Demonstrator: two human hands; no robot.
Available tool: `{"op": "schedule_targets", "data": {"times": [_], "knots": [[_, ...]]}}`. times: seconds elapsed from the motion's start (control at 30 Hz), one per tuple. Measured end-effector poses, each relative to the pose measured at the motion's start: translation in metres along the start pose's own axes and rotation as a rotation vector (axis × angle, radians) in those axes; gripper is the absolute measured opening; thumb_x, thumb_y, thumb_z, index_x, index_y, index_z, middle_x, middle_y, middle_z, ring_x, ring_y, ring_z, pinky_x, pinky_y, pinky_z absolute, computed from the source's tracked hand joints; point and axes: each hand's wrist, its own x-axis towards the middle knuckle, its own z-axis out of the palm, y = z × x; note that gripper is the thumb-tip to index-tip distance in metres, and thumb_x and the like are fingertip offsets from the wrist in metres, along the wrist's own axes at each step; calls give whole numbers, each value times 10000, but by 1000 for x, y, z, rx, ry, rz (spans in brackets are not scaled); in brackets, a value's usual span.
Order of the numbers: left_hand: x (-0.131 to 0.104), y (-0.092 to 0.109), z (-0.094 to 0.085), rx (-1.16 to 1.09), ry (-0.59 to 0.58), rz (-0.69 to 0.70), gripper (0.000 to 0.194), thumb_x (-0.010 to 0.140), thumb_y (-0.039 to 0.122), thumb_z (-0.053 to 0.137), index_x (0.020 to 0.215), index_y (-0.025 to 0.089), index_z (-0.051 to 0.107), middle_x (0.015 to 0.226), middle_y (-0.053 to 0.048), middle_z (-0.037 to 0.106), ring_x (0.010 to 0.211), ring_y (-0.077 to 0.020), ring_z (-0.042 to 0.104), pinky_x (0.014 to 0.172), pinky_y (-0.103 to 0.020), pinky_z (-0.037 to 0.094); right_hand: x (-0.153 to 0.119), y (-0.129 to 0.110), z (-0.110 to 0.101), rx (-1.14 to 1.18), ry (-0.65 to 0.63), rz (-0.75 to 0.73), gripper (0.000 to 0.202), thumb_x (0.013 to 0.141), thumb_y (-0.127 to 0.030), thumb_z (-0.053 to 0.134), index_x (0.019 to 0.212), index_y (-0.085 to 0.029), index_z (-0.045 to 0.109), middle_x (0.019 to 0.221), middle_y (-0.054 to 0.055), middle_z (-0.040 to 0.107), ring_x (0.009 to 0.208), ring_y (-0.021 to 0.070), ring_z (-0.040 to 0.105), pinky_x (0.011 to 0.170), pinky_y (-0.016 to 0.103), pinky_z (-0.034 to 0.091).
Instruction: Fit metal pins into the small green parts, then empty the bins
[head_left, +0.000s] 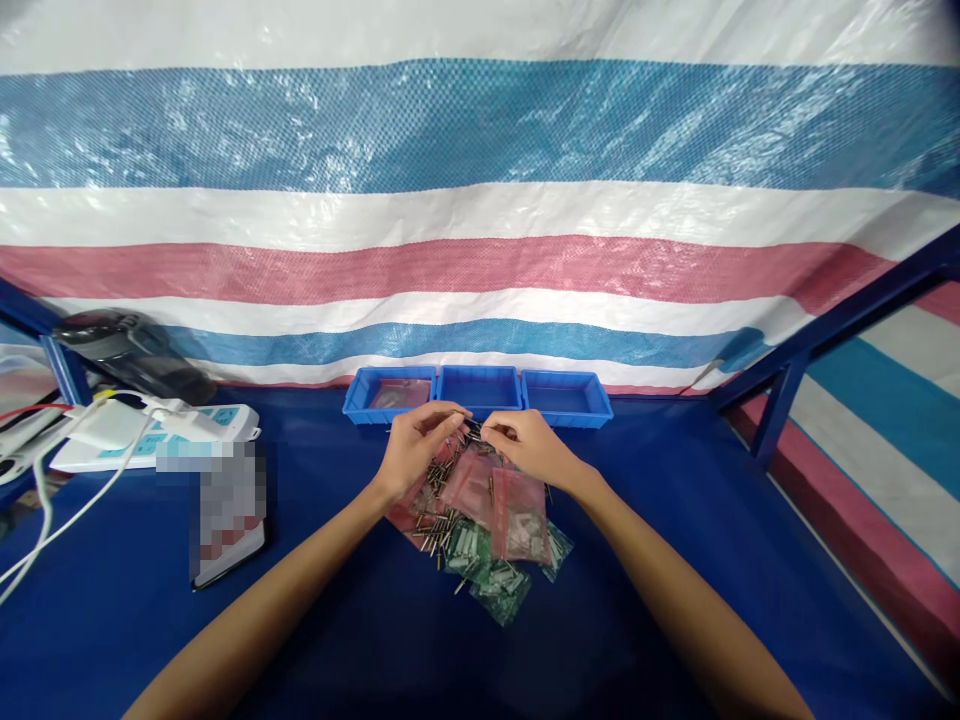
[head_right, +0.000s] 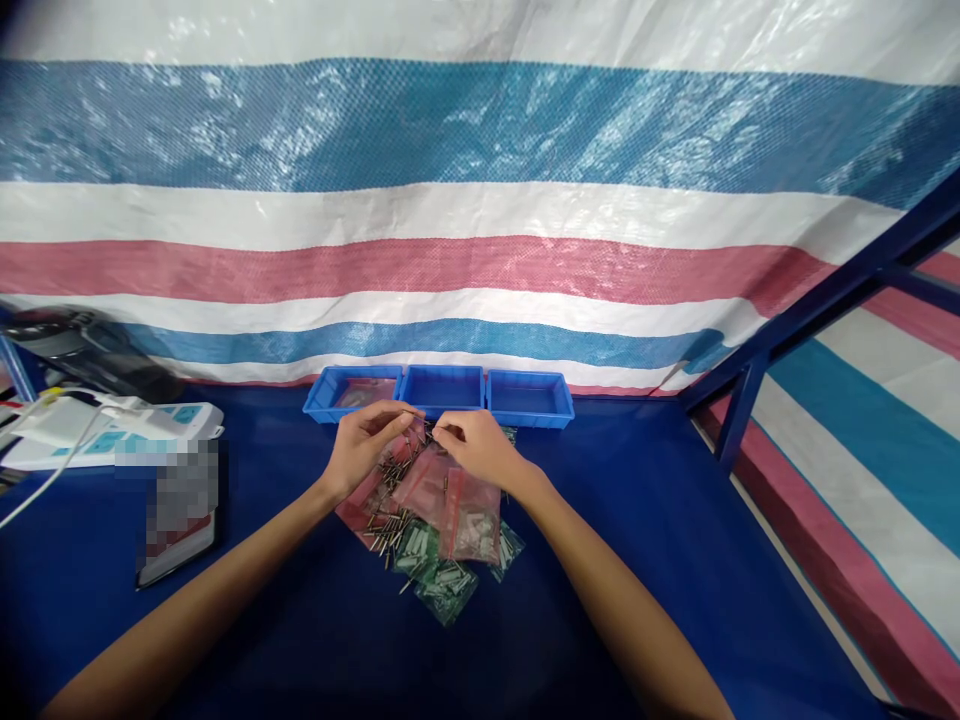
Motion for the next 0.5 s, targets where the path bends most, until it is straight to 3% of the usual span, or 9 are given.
{"op": "schedule_targets", "data": {"times": [0.13, 0.37, 0.5], "knots": [[0, 1, -1, -66, -36, 14, 239, 868, 367, 573, 959, 147, 603, 844, -58, 693, 761, -164, 652, 777, -307, 512, 0, 1, -2, -54, 32, 11, 228, 885, -229, 451, 735, -156, 606, 624, -7, 557, 566, 96, 453, 572, 236, 320], [2, -4, -1, 178, -44, -5, 270, 856, 371, 575, 981, 164, 694, 804, -34, 652, 662, -128, 539, 606, -230, 414, 1, 3, -4, -38, 48, 10, 211, 898, -249, 448, 806, -165, 617, 615, -14, 553, 543, 95, 456, 567, 235, 326], [2, -5, 1, 87, -76, -60, 321, 842, 369, 596, 1088, 163, 597, 547, 57, 446, 480, -74, 374, 476, -189, 307, 1, 3, -2, -9, 33, 5, 180, 894, -254, 478, 888, -167, 635, 618, -24, 549, 531, 87, 457, 562, 226, 332]]}}
